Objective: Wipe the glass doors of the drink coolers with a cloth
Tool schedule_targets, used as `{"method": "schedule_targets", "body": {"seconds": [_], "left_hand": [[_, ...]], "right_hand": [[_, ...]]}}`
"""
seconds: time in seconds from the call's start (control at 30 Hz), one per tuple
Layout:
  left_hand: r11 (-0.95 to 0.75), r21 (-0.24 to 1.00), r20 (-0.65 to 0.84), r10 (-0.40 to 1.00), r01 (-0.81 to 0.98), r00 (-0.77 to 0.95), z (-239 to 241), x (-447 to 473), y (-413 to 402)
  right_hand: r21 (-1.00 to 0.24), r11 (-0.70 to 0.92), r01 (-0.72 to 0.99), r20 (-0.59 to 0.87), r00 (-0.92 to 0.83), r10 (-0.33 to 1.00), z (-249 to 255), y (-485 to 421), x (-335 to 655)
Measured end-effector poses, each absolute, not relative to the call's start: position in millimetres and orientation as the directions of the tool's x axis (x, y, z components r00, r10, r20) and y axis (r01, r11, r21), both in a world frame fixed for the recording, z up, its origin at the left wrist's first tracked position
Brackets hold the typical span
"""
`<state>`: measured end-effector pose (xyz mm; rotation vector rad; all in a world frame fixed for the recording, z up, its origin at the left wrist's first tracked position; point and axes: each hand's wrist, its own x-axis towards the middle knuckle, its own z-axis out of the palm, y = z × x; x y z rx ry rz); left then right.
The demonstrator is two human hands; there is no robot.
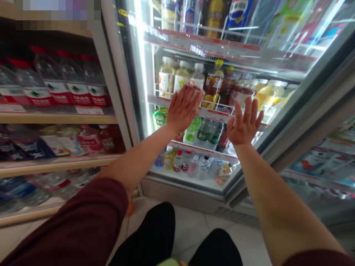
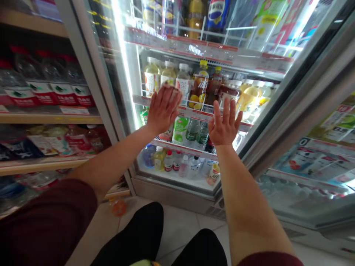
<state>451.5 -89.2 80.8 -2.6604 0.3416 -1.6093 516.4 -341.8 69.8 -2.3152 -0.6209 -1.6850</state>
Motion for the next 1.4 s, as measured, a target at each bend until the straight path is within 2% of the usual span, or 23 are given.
{"method": "schedule_targets", "body": {"seconds": [0.1, 0.17, 0.3, 0.37, 0.4, 0.47, 0.57, 0.63, 0.7, 0.8, 0.87, 0.97, 1.1, 1.17, 1.23, 1.33, 1.4], "left_hand": [[-0.993, -0.110, 0.921, -0.122, -0.052, 0.369, 117.8, 458.9, -118.4], [-0.986, -0.156, 0.908, -0.170, -0.066, 0.382, 101.8, 461.8, -134.9], [-0.814, -0.471, 0.708, -0.579, -0.341, 0.405, 28.9, 462.9, -134.4], [-0.731, -0.536, 0.627, -0.680, -0.422, 0.381, 19.0, 460.1, -118.1], [-0.733, -0.532, 0.630, -0.677, -0.424, 0.380, 25.9, 457.9, -107.6], [-0.808, -0.468, 0.707, -0.585, -0.358, 0.396, 57.1, 452.6, -84.9], [-0.962, -0.239, 0.867, -0.273, -0.132, 0.417, 104.3, 444.7, -52.6], [-0.997, -0.074, 0.911, -0.073, -0.014, 0.405, 105.4, 439.8, -35.6], [-1.000, 0.022, 0.905, 0.024, 0.010, 0.425, 76.6, 434.7, -22.5], [-0.997, 0.032, 0.839, -0.012, -0.072, 0.544, 15.2, 426.3, -6.3], [-0.991, 0.008, 0.786, -0.074, -0.131, 0.614, -3.3, 421.6, 4.8], [-0.993, 0.008, 0.806, -0.064, -0.119, 0.589, 27.0, 419.1, 20.0], [-0.992, 0.121, 0.902, 0.102, -0.019, 0.420, 97.6, 425.5, 20.2], [-0.989, 0.147, 0.914, 0.135, -0.002, 0.383, 99.9, 430.8, 7.7], [-0.995, 0.098, 0.915, 0.082, -0.020, 0.396, 73.8, 435.5, -9.4], [-0.989, -0.076, 0.858, -0.128, -0.124, 0.497, 20.0, 438.3, -29.7], [-0.964, -0.182, 0.805, -0.260, -0.194, 0.534, 8.0, 437.7, -32.8]], "right_hand": [[0.089, -0.890, 0.448, 0.949, 0.234, 0.213, 68.6, -342.2, 518.9], [0.087, -0.890, 0.447, 0.951, 0.228, 0.208, 68.1, -341.7, 519.8], [0.072, -0.890, 0.451, 0.954, 0.230, 0.193, 67.2, -340.7, 520.3], [0.087, -0.890, 0.448, 0.956, 0.214, 0.201, 66.8, -341.1, 520.2], [0.093, -0.891, 0.445, 0.957, 0.206, 0.203, 66.7, -341.4, 519.9], [0.100, -0.894, 0.437, 0.957, 0.202, 0.206, 66.6, -342.1, 519.1], [0.104, -0.897, 0.431, 0.952, 0.219, 0.215, 66.5, -342.8, 517.9], [0.108, -0.897, 0.429, 0.949, 0.223, 0.221, 66.3, -343.0, 517.9], [0.107, -0.898, 0.426, 0.951, 0.220, 0.217, 66.3, -343.1, 518.1], [0.105, -0.898, 0.426, 0.953, 0.215, 0.214, 66.6, -342.7, 517.9], [0.104, -0.897, 0.430, 0.955, 0.209, 0.211, 66.9, -342.3, 517.3], [0.097, -0.891, 0.443, 0.960, 0.195, 0.201, 66.8, -341.7, 516.9], [0.086, -0.891, 0.447, 0.964, 0.189, 0.188, 66.2, -341.1, 517.4], [0.079, -0.890, 0.449, 0.964, 0.194, 0.183, 66.3, -340.7, 517.1], [0.073, -0.886, 0.459, 0.962, 0.202, 0.184, 66.6, -340.5, 516.4], [0.083, -0.884, 0.460, 0.957, 0.210, 0.199, 66.8, -341.0, 516.2], [0.102, -0.889, 0.446, 0.958, 0.197, 0.209, 66.2, -342.0, 517.4]]}}
